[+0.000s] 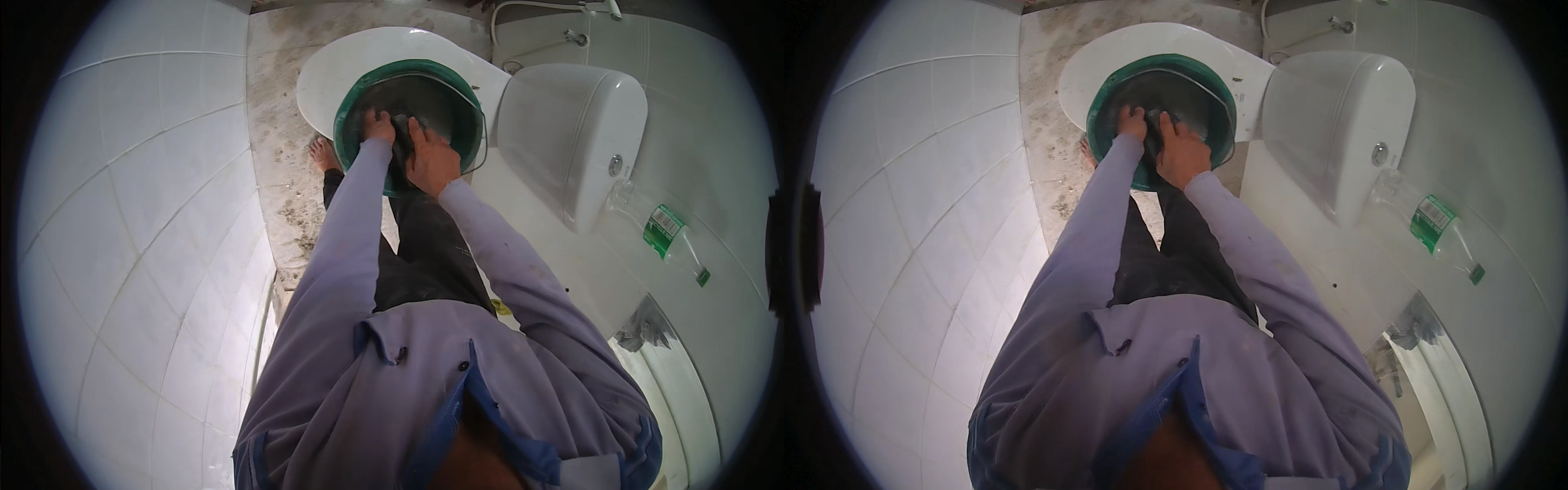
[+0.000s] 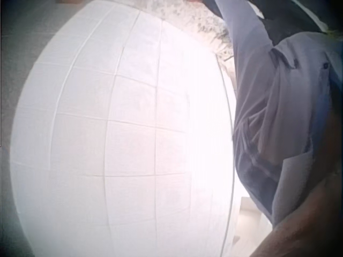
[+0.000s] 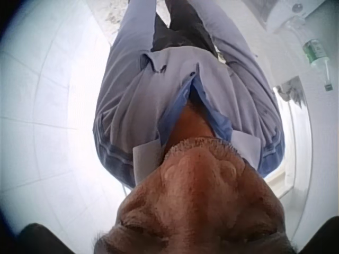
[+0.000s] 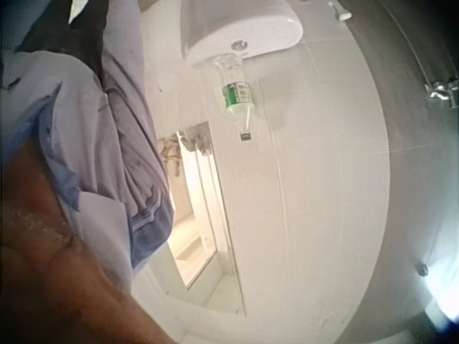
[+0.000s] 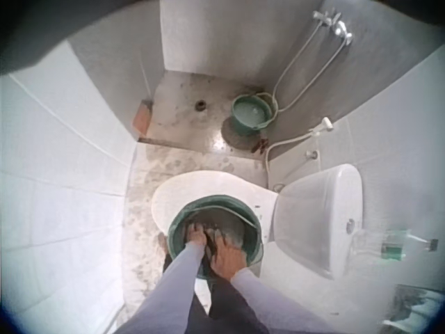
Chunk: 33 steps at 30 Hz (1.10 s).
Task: The person applies grout to the gaps between white wall tiles using a trowel and a smaller tool. They scoop grout from a bucket, spread it into the joints, and smooth the surface. The person also cleans the tools in a green bucket of water.
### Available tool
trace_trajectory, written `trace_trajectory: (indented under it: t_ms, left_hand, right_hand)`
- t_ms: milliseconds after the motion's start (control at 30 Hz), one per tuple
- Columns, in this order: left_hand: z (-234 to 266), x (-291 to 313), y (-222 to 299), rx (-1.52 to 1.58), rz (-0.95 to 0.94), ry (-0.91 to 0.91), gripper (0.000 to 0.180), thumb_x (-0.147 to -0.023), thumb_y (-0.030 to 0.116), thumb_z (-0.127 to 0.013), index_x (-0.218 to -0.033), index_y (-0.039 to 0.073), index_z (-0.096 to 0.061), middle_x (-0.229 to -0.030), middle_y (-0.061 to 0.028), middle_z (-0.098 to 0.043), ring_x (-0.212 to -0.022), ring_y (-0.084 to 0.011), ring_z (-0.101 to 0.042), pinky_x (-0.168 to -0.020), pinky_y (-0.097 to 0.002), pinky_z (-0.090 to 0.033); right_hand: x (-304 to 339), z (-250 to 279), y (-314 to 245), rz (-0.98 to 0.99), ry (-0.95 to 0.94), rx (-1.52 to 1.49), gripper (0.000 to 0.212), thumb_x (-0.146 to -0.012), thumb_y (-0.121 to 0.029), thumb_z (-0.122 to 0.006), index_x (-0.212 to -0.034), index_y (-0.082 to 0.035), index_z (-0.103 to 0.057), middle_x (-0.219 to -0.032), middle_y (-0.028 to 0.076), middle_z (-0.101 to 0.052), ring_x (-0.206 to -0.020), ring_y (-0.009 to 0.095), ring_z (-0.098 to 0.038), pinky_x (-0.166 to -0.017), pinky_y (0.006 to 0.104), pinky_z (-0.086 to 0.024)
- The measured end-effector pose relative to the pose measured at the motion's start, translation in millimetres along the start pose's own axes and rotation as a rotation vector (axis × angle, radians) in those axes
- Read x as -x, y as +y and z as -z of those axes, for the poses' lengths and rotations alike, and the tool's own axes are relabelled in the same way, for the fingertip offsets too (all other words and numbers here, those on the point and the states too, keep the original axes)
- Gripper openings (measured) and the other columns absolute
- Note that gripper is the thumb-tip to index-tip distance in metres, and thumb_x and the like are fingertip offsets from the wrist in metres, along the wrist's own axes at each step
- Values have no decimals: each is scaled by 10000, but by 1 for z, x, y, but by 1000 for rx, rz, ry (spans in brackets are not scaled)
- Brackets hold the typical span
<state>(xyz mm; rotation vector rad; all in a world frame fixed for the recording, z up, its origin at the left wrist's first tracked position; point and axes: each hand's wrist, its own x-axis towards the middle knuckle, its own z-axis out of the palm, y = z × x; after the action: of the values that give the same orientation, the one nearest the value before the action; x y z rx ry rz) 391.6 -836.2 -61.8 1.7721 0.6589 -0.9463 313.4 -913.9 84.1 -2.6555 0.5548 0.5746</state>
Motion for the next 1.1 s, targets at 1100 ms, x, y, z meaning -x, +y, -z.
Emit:
trace_trajectory:
  t_ms: [1100]
  left_hand:
    - [-2,134,37,137,-437,-40,981,-848,298,-669,-1459,-56,11,-1515,-275,-111,-1383,-382,-217,-1133,-398,-198]
  right_hand:
    - [-6,27,94,-716,-568,-2111,250,-894,-143,-589,-1095,4,-603,-1072,116,-663,-926,238,-669,-856,405,-549]
